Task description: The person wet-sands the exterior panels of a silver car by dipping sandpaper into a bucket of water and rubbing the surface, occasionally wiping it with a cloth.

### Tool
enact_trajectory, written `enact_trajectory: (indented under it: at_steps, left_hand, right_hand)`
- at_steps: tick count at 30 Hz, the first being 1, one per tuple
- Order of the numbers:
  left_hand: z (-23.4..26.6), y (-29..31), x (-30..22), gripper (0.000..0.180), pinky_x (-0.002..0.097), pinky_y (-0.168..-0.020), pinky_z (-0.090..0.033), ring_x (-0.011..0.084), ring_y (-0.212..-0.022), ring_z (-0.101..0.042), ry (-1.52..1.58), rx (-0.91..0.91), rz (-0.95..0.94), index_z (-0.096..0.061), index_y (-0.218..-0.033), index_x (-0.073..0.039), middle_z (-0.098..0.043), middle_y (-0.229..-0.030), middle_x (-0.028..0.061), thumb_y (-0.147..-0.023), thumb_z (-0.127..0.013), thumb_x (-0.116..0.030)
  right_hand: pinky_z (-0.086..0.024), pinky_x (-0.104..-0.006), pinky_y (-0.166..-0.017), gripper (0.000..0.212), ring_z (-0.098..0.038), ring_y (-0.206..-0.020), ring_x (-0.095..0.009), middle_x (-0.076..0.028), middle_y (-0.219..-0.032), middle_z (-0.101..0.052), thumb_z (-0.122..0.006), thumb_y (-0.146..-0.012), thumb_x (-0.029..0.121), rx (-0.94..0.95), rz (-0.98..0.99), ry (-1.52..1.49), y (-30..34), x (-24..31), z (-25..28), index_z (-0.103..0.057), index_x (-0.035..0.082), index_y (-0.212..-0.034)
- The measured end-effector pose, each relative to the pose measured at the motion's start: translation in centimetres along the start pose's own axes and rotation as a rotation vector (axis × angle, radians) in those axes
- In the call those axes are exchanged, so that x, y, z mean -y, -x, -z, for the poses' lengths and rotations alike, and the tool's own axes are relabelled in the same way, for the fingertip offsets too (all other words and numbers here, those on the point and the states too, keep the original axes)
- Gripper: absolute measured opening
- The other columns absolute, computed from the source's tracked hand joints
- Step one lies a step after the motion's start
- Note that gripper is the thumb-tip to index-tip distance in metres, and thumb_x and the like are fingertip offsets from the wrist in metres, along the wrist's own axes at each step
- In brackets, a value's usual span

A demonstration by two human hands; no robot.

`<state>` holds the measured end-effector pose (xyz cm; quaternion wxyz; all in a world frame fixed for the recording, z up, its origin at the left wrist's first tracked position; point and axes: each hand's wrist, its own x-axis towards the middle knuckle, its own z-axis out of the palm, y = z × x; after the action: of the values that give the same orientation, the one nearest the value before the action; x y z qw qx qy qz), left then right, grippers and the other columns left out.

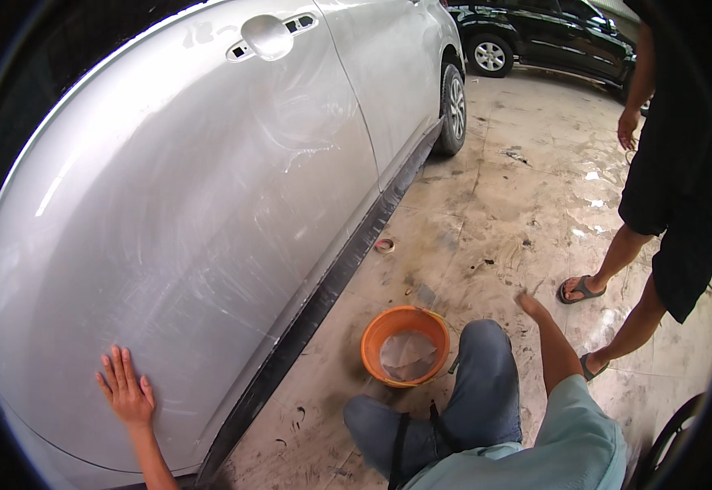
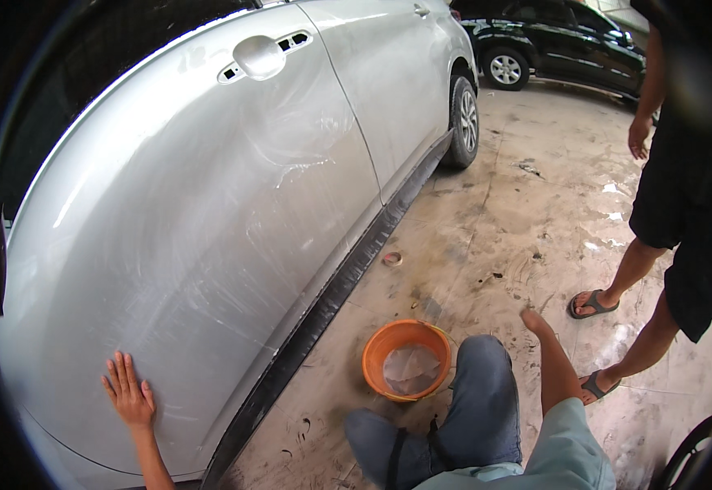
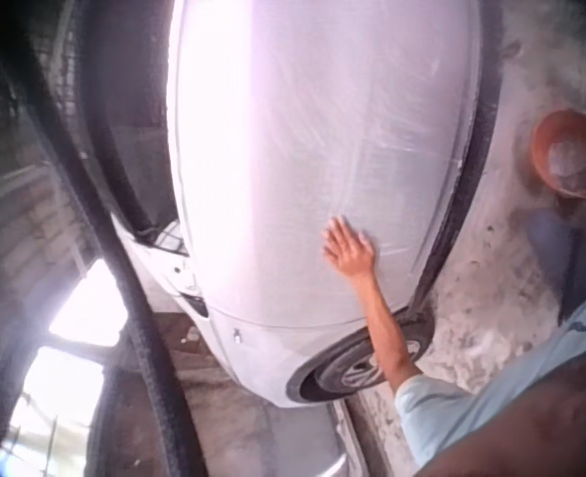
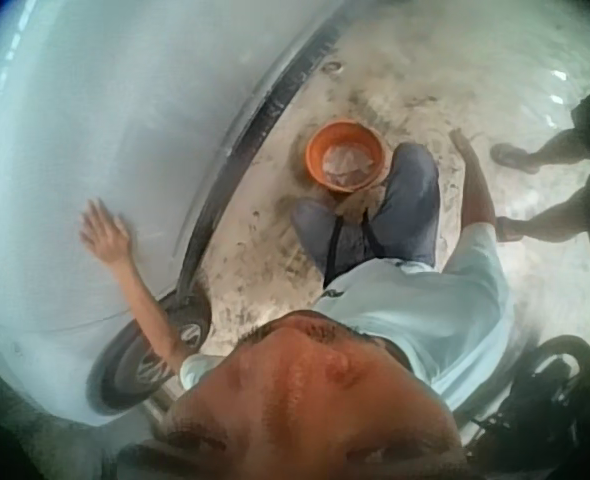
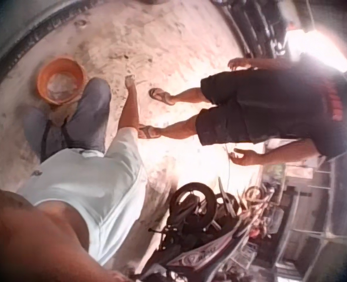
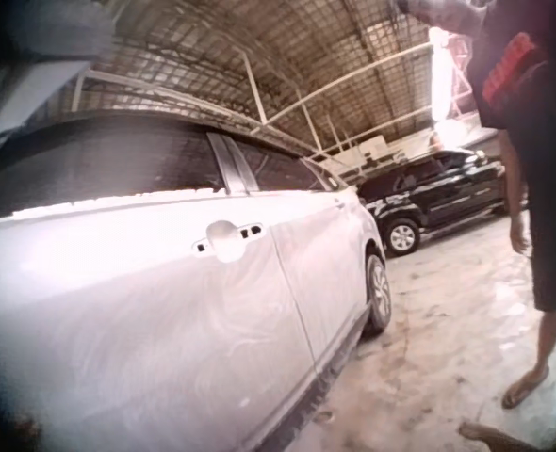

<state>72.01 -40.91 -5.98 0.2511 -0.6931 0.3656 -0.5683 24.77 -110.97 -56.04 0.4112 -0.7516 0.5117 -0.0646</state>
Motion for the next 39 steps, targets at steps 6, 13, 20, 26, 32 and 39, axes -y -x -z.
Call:
enact_trajectory:
  at_steps: [6,13,20,26,32,39]
  left_hand:
    - [5.8,0.2,1.2,0.046,0.0457,-0.117,-0.012,0.0299,-0.141,-0.030,0.706,0.304,0.411,-0.048,-0.138,-0.006,-0.041,-0.148,0.0096,-0.098,-0.036,-0.024]
    - [11.8,9.3,-1.8,0.049,0.0439,-0.117,-0.011,0.0339,-0.140,-0.030,1.541,0.213,1.317,-0.046,-0.139,-0.007,-0.038,-0.147,0.0170,-0.097,-0.045,-0.032]
    - [11.4,9.6,-22.4,0.052,0.0437,-0.116,-0.013,0.0355,-0.139,-0.030,1.311,0.855,1.362,-0.042,-0.140,-0.004,-0.036,-0.147,0.0198,-0.097,-0.044,-0.034]
    - [11.1,11.3,-36.2,0.055,0.0435,-0.115,-0.016,0.0370,-0.138,-0.030,1.319,1.183,1.225,-0.038,-0.140,-0.002,-0.035,-0.147,0.0221,-0.097,-0.043,-0.035]
    - [12.3,15.0,-42.1,0.059,0.0434,-0.115,-0.018,0.0384,-0.137,-0.030,1.220,1.384,1.227,-0.034,-0.141,0.001,-0.034,-0.146,0.0245,-0.097,-0.042,-0.037]
    - [13.7,17.9,-44.9,0.063,0.0432,-0.114,-0.021,0.0401,-0.137,-0.030,1.100,1.520,1.272,-0.030,-0.142,0.004,-0.033,-0.146,0.0272,-0.097,-0.041,-0.039]
  right_hand:
    - [-0.037,-0.0344,-0.097,0.052,-0.053,-0.111,-0.026,-0.015,-0.120,-0.060,-0.038,-0.095,0.040,0.153,0.429,-0.138,5.2,32.4,6.4,-0.057,-0.001,-0.120]
    - [-0.047,-0.0409,-0.088,0.040,-0.059,-0.097,-0.024,-0.010,-0.106,-0.065,-0.060,-0.081,0.039,0.768,-0.011,-1.271,7.5,36.2,-5.1,-0.062,0.009,-0.108]
    - [-0.031,-0.0458,-0.108,0.054,-0.036,-0.132,-0.038,-0.022,-0.145,-0.035,-0.031,-0.099,0.036,0.576,0.509,-0.108,11.7,26.1,-22.5,-0.032,0.004,-0.143]
    - [-0.031,-0.0447,-0.111,0.059,-0.028,-0.138,-0.037,-0.023,-0.149,-0.027,-0.032,-0.097,0.034,0.471,0.836,0.554,9.0,16.6,-27.4,-0.030,-0.005,-0.141]
    - [-0.038,-0.0445,-0.106,0.062,-0.034,-0.135,-0.040,-0.026,-0.141,-0.039,-0.032,-0.096,0.038,0.261,1.009,0.576,10.0,15.6,-28.1,-0.034,-0.008,-0.138]
    - [-0.047,-0.0425,-0.098,0.059,-0.044,-0.129,-0.039,-0.024,-0.134,-0.048,-0.041,-0.091,0.034,0.218,0.888,0.412,11.6,17.8,-27.5,-0.041,-0.006,-0.134]
